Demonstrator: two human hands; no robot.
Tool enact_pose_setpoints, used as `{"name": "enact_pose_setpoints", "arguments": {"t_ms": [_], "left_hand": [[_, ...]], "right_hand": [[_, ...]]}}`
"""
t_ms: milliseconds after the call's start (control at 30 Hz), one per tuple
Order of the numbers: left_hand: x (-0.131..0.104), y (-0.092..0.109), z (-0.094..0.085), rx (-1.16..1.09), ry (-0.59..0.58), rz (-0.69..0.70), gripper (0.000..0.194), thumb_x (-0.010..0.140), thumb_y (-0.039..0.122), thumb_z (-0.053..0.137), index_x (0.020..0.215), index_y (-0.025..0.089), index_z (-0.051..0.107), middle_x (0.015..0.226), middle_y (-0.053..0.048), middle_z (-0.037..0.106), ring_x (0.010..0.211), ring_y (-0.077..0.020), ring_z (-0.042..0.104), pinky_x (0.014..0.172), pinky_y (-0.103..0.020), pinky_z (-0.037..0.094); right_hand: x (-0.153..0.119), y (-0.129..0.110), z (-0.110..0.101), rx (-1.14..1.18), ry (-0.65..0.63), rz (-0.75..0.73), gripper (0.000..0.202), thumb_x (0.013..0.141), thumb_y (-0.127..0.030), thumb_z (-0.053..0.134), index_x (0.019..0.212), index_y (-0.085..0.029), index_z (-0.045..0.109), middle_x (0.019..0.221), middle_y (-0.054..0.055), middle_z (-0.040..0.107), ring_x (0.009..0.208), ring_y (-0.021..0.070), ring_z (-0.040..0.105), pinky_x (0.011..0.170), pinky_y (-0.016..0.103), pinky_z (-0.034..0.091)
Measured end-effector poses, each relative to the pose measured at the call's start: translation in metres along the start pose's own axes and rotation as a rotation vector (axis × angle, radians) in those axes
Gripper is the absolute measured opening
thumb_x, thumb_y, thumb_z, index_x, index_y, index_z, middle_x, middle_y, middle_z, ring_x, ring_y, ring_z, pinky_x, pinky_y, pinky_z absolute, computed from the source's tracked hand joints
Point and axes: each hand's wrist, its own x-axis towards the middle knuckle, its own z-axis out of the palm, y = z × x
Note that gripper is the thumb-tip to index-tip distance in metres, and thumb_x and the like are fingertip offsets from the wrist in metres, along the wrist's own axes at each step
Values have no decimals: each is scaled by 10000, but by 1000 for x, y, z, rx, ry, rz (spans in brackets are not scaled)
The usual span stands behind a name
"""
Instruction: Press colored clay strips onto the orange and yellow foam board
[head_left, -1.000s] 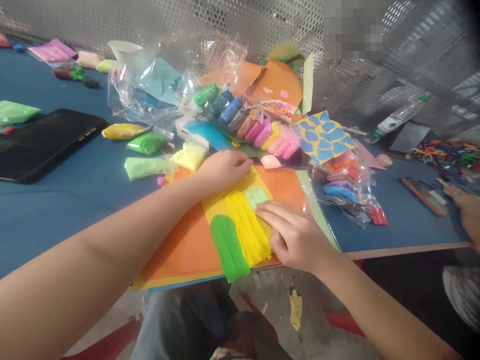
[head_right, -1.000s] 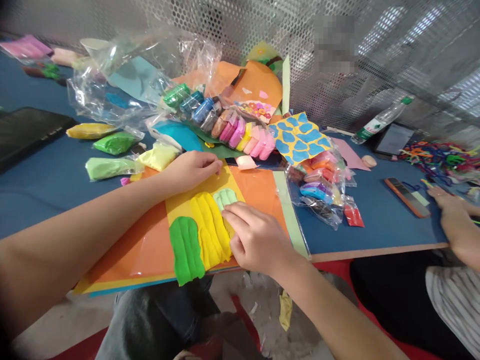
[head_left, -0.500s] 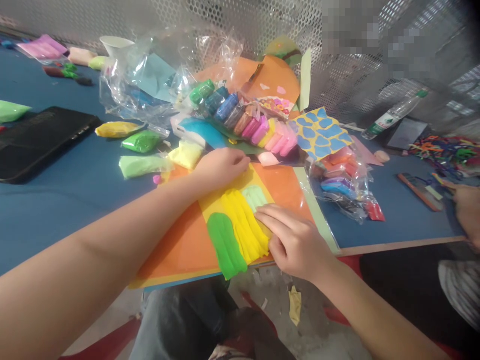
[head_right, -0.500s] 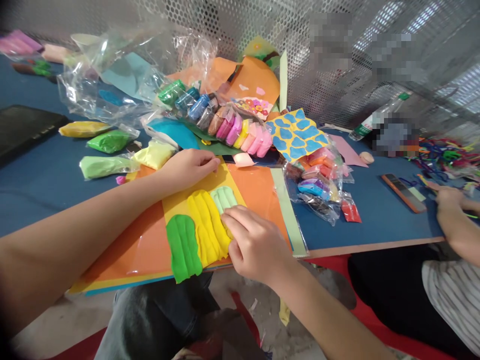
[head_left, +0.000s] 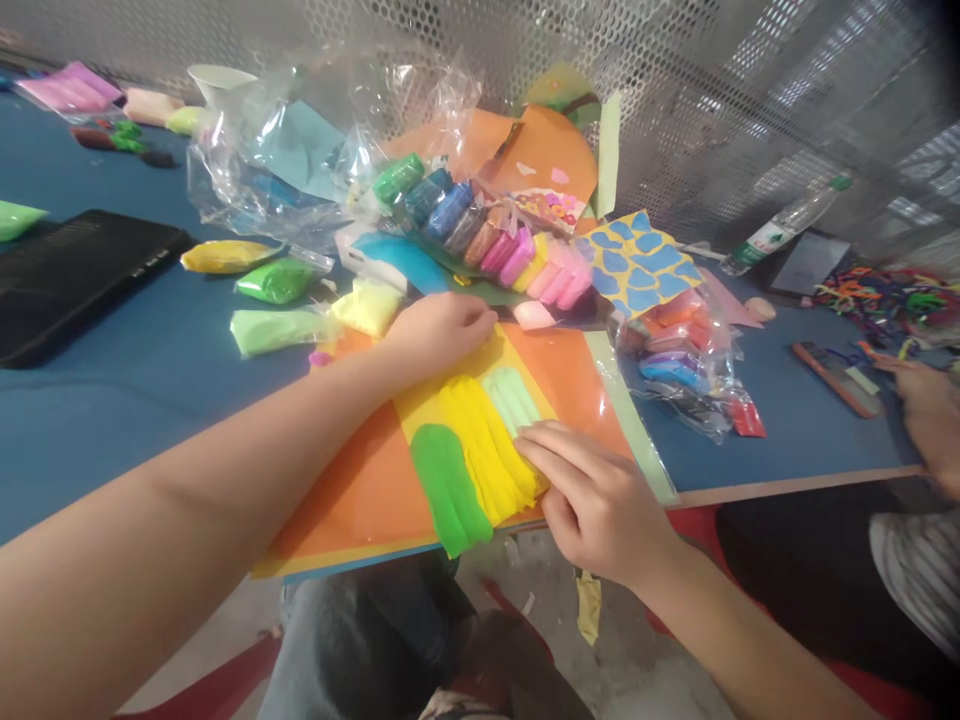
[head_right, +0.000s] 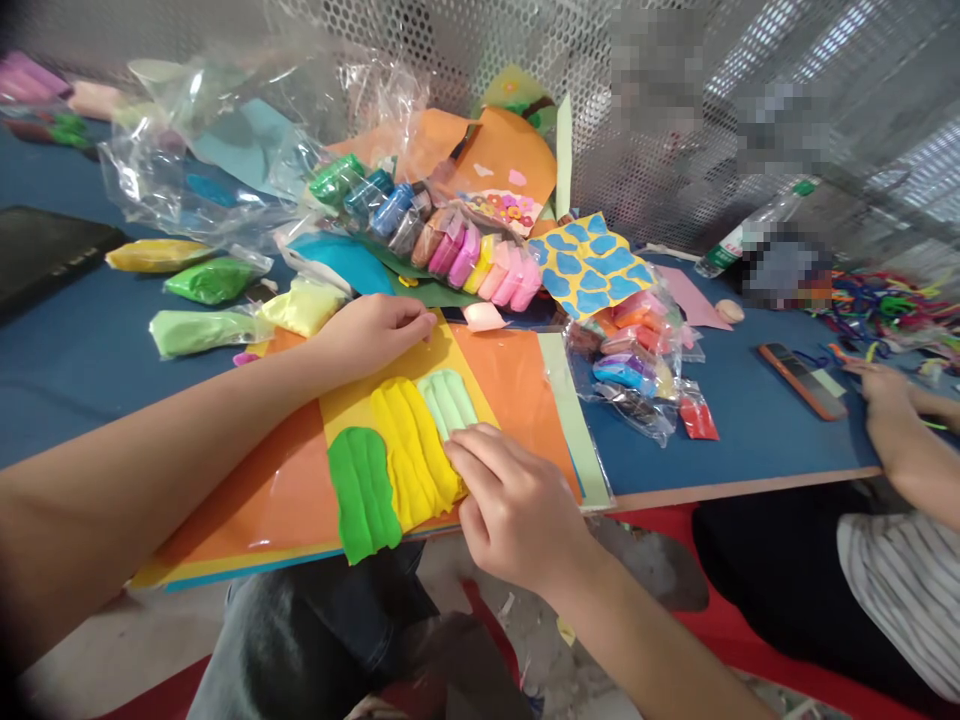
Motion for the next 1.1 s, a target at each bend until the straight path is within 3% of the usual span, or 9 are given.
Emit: {"name": "enact_pose_setpoints", "arguments": {"t_ms": [433,700,1100], "left_hand": [[0,1,-1,-13,-2,-12,392,874,453,377,712,192,620,688,-21,630,609,-150,522,533,-270,311],[0,2,-2,-25,-16,-35,385,869,438,385,727,190,644,675,-16,627,592,-147,510,536,-275,310],[0,4,-2,-4,-11,-28,383,870,427,380,684,185,613,620,-16,580,571,-143,477,530,-283,299]], "right_hand": [[-9,-4,-3,7,37,-7,403,780,-5,428,1119,-86,630,1103,137,686,1079,237,636,942,411,570],[-18,-8,-2,11,80,46,480,778,29,393,1228,-104,496,1086,137,685,1104,224,631,916,376,578],[-24,-12,-4,37,97,46,393,766,28,404,1102,-149,502,1028,120,704,1051,219,659,871,378,593]]}}
